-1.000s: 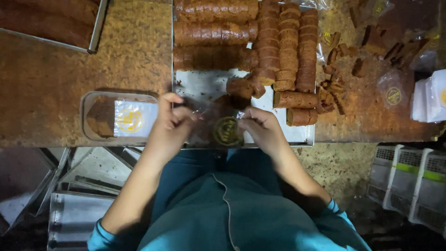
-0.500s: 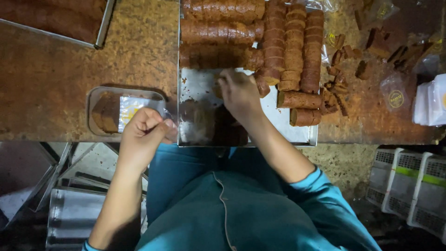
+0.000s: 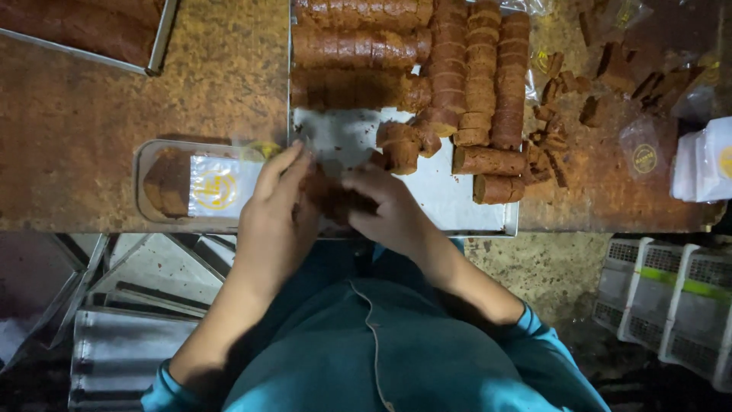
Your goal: Packaging individual cylindrical pastries into small plastic bags on a production workbench
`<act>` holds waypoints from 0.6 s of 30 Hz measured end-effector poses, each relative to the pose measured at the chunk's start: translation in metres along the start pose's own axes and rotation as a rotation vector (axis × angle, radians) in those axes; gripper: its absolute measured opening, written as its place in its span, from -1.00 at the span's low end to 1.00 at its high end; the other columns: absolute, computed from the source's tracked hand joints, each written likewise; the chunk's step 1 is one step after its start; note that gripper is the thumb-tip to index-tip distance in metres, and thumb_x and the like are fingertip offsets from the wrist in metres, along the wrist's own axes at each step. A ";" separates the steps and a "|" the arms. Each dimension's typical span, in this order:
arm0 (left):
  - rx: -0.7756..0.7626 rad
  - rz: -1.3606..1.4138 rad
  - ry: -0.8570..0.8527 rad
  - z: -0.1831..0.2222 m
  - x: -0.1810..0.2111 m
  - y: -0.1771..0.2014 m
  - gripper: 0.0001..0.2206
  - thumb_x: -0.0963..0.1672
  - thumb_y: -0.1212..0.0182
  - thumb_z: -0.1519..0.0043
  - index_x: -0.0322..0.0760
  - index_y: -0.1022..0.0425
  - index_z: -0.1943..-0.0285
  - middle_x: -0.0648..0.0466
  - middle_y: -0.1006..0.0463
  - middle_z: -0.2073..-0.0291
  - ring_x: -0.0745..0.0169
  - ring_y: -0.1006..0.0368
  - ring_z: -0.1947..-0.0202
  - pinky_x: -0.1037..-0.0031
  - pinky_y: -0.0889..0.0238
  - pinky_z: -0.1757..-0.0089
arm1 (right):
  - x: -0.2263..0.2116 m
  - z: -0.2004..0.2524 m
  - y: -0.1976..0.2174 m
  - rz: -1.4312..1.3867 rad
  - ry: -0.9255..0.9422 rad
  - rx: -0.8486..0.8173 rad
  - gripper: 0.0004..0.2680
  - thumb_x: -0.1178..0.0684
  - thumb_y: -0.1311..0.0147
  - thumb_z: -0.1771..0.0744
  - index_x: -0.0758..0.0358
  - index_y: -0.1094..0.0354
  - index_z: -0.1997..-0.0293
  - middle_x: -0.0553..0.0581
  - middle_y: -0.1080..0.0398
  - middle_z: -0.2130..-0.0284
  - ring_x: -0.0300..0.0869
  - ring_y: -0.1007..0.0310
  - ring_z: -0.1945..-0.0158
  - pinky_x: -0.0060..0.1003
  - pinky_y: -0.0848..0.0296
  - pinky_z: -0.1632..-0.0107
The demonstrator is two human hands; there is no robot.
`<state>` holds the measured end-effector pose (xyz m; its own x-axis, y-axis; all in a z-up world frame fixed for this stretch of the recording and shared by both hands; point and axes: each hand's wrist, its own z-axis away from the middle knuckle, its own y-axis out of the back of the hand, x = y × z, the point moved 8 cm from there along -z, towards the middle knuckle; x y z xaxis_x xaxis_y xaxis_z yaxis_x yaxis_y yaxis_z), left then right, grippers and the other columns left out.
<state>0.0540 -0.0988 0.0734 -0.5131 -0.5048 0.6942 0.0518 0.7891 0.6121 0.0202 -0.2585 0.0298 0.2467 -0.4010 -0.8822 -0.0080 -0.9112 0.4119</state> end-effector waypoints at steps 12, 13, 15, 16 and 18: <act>-0.208 0.072 0.173 0.011 -0.023 -0.022 -0.54 -0.17 -0.30 -0.07 -0.31 -0.53 -0.22 -0.05 -0.52 -0.18 -0.17 -0.51 -0.09 0.18 -0.46 -0.01 | -0.027 0.002 0.012 0.032 -0.029 0.111 -0.74 0.09 -0.24 -0.32 0.25 -0.28 -0.06 0.31 -0.41 0.20 0.20 -0.51 0.13 -0.03 -0.46 0.15; -0.208 0.072 0.173 0.010 -0.022 -0.025 -0.54 -0.17 -0.30 -0.07 -0.31 -0.53 -0.22 -0.05 -0.52 -0.18 -0.17 -0.51 -0.09 0.18 -0.46 -0.01 | -0.023 0.000 0.011 0.032 -0.029 0.111 -0.74 0.09 -0.24 -0.32 0.25 -0.28 -0.06 0.31 -0.41 0.20 0.20 -0.51 0.13 -0.03 -0.46 0.15; -0.148 0.106 0.036 0.009 -0.009 -0.025 -0.54 -0.24 -0.31 -0.05 -0.29 -0.56 -0.21 0.00 -0.56 -0.15 -0.11 -0.56 -0.05 0.28 -0.49 0.02 | -0.028 0.000 -0.006 0.308 0.128 -0.074 -0.80 0.19 -0.22 -0.29 0.11 -0.46 0.02 0.15 -0.44 0.14 0.14 -0.51 0.07 -0.05 -0.51 0.06; -0.150 0.109 0.036 0.008 -0.007 -0.023 -0.54 -0.24 -0.31 -0.05 -0.29 -0.56 -0.21 0.00 -0.56 -0.15 -0.11 -0.56 -0.05 0.28 -0.49 0.02 | -0.031 -0.003 -0.006 0.309 0.125 -0.074 -0.80 0.19 -0.22 -0.29 0.11 -0.46 0.02 0.15 -0.44 0.14 0.14 -0.51 0.07 -0.05 -0.51 0.06; -0.124 -0.007 -0.089 0.004 0.007 -0.015 -0.53 -0.24 -0.26 -0.11 -0.33 -0.47 -0.27 -0.05 -0.45 -0.26 -0.10 -0.51 -0.12 0.23 -0.47 -0.01 | -0.024 -0.010 -0.003 -0.042 -0.066 -0.074 -0.62 0.18 -0.23 -0.24 0.36 -0.34 -0.18 0.47 -0.43 0.02 0.35 -0.44 -0.13 0.22 -0.44 -0.13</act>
<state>0.0456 -0.1133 0.0675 -0.5878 -0.4725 0.6567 0.1503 0.7338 0.6625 0.0245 -0.2451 0.0515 0.1809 -0.3699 -0.9113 0.0736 -0.9189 0.3876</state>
